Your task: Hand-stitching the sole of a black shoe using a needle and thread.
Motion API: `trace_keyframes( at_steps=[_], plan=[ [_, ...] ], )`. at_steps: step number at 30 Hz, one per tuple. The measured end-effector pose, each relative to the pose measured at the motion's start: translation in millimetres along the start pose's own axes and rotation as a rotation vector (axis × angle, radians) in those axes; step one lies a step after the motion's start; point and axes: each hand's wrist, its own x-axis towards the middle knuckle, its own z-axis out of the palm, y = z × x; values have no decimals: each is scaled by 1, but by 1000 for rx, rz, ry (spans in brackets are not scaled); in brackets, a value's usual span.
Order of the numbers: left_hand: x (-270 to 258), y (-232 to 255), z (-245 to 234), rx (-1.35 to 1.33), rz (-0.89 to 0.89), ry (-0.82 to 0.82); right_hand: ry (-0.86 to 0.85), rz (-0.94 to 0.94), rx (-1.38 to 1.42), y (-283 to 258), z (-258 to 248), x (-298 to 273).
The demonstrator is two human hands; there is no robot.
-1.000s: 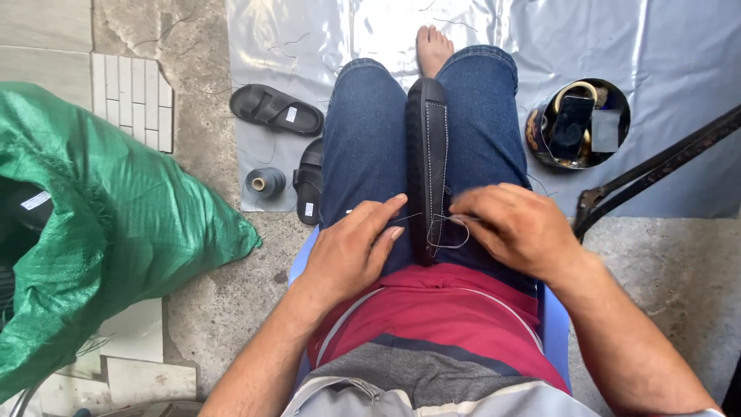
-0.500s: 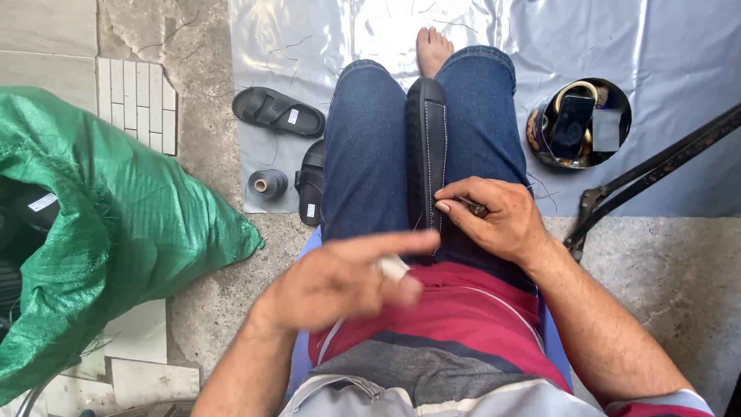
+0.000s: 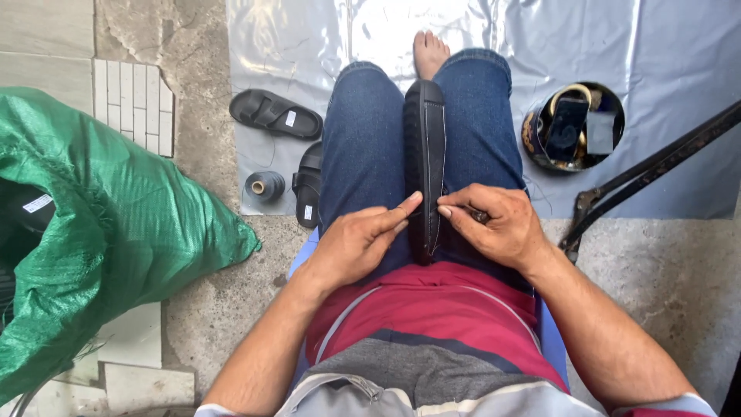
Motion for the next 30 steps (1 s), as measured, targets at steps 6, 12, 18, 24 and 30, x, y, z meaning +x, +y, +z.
trace_keyframes(
  at_steps=[6, 12, 18, 24, 30],
  plan=[
    [-23, -25, -33, -345, -194, 187, -309, -53, -57, -24, -40, 5],
    [-15, -19, -56, 697, -278, 343, -507, -205, -392, -13, -52, 14],
    [3, 0, -8, 141, 100, -16, -581, -244, -501, -7, -46, 27],
    [6, 0, 9, 35, -93, -43, -561, -229, -513, -5, -48, 27],
    [6, -3, 11, 13, -101, -29, -599, -204, -491, -5, -49, 30]
  ],
)
